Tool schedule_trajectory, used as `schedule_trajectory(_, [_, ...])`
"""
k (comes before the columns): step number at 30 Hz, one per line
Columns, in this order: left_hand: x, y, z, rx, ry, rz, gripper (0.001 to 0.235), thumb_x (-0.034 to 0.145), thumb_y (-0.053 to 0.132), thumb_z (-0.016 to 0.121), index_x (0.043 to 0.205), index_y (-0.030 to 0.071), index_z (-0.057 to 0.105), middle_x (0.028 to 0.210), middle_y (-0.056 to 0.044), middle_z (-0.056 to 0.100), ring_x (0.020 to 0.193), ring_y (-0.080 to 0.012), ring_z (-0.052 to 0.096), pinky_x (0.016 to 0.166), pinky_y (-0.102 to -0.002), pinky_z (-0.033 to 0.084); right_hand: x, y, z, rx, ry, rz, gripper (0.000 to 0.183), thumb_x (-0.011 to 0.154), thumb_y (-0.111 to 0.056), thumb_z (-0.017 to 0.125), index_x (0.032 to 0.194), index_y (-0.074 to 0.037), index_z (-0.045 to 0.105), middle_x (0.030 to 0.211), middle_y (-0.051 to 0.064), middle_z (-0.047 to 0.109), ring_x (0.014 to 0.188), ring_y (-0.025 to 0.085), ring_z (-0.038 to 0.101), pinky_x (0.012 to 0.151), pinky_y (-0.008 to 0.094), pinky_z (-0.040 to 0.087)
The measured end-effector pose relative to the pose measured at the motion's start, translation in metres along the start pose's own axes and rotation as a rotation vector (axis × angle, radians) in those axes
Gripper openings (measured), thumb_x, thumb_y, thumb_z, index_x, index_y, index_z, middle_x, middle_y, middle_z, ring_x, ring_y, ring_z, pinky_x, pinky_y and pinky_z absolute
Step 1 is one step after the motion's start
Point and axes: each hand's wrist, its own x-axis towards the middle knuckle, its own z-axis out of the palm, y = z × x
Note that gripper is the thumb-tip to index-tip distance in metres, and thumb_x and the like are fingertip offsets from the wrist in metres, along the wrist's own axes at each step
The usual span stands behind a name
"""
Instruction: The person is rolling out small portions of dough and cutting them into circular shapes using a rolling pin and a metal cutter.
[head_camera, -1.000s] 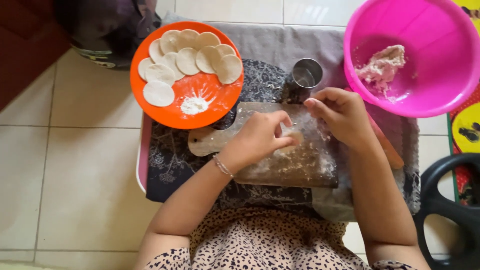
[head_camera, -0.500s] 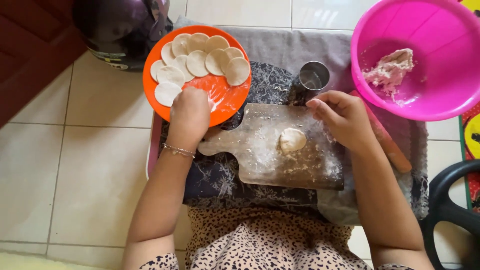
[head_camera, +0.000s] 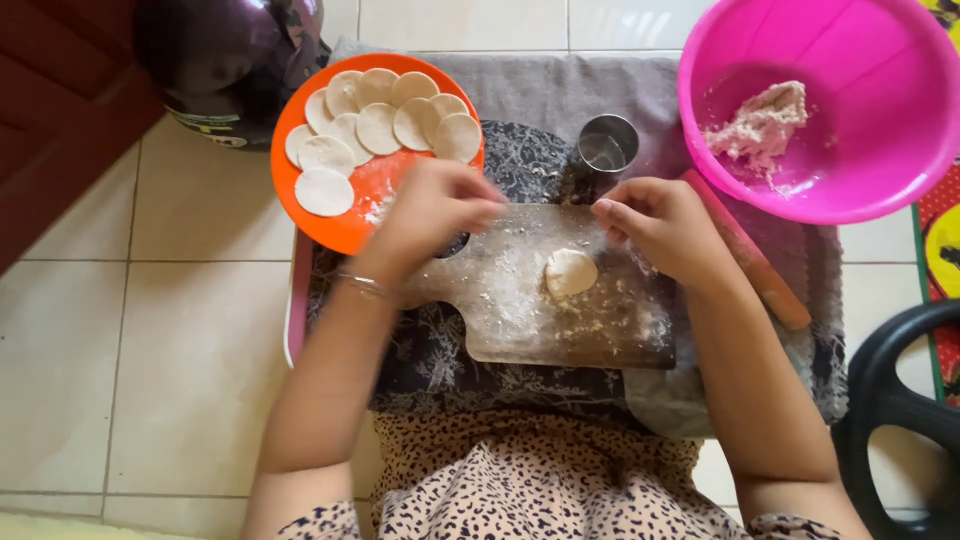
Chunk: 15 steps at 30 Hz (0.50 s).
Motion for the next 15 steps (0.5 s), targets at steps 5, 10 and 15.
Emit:
schedule_trajectory(5, [0.005,0.01,0.077,0.547,-0.261,0.278,0.01,0.076,0.013,0.076,0.086,0.016,0.078,0.075,-0.007,0.077,0.076,-0.0259,0.077,0.073,-0.041,0.061,0.01,0.016,-0.011,0.027,-0.042,0.1,0.013,0.096,-0.011,0.068,0.096,0.001,0.073,0.07,0.015,0.072,0.062,0.019,0.072,0.054,0.028,0.055])
schedule_trajectory(10, [0.004,0.015,0.083,0.765,-0.343,0.388,0.014,0.075,0.006,0.066,0.07,0.014,0.075,0.069,-0.01,0.074,0.076,-0.0341,0.075,0.071,-0.046,0.059,0.001,0.008,-0.01,0.118,-0.164,0.16,0.013,0.094,-0.002,0.064,0.099,0.008,0.07,0.075,0.021,0.072,0.065,0.023,0.071,0.06,0.036,0.061])
schedule_trajectory(15, [-0.005,0.024,0.085,0.689,-0.2,0.307,0.004,0.08,0.017,0.074,0.083,0.018,0.076,0.073,-0.003,0.074,0.078,-0.0253,0.075,0.07,-0.038,0.06,-0.004,-0.003,0.001,0.033,-0.448,0.07,0.019,0.077,-0.002,0.08,0.094,0.002,0.075,0.073,0.012,0.076,0.064,0.017,0.068,0.059,0.036,0.06])
